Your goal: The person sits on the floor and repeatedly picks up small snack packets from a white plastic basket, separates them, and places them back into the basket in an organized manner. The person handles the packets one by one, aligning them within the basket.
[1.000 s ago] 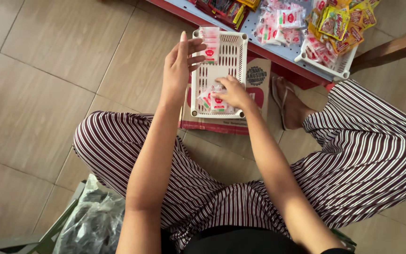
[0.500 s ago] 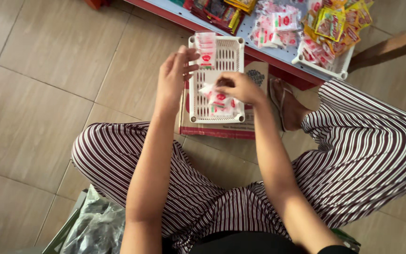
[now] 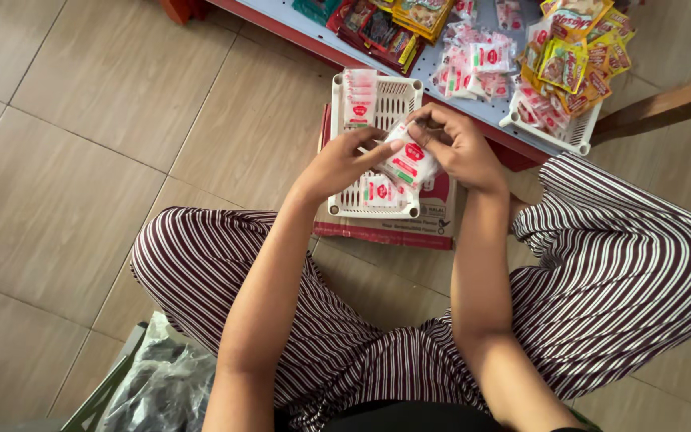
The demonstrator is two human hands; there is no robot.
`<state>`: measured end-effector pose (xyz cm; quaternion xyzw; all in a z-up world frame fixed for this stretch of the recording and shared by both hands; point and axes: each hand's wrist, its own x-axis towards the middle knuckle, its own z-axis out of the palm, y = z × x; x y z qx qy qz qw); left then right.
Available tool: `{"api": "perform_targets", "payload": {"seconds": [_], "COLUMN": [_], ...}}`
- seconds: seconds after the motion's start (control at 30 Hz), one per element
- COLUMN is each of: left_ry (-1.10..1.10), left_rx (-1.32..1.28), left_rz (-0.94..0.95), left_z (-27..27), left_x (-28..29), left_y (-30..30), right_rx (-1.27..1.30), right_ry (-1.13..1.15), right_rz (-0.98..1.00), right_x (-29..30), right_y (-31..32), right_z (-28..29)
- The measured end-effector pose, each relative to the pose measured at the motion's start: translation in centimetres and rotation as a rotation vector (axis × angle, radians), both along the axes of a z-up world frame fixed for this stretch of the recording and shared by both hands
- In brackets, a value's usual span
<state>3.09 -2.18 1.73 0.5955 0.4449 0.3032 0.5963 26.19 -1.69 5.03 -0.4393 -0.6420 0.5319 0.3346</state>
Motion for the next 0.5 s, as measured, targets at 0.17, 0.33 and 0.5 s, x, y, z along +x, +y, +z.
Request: {"api": "perform_targets", "payload": {"seconds": [0.17,0.33,0.5], "left_ry": [-0.122,-0.118,-0.211], "left_rx": [0.019,0.034,0.008], "left_rz": [-0.066,0.007,0.179], "left_z": [0.6,0.8,1.5], "left_x": [0.0,0.1,-0.1], "left_y": [-0.3,-0.5,-0.5], "right_rx": [0.007,0.065,0.101], "right_ry": [0.054,0.079,0.192], "right_rz": [-0.105,-0.132,-0.194], "right_x": [0.3,0.5,0.4], "right_y": [-0.1,0.5,1.0], "right_z": [-0.1,-1.0,-1.3]}}
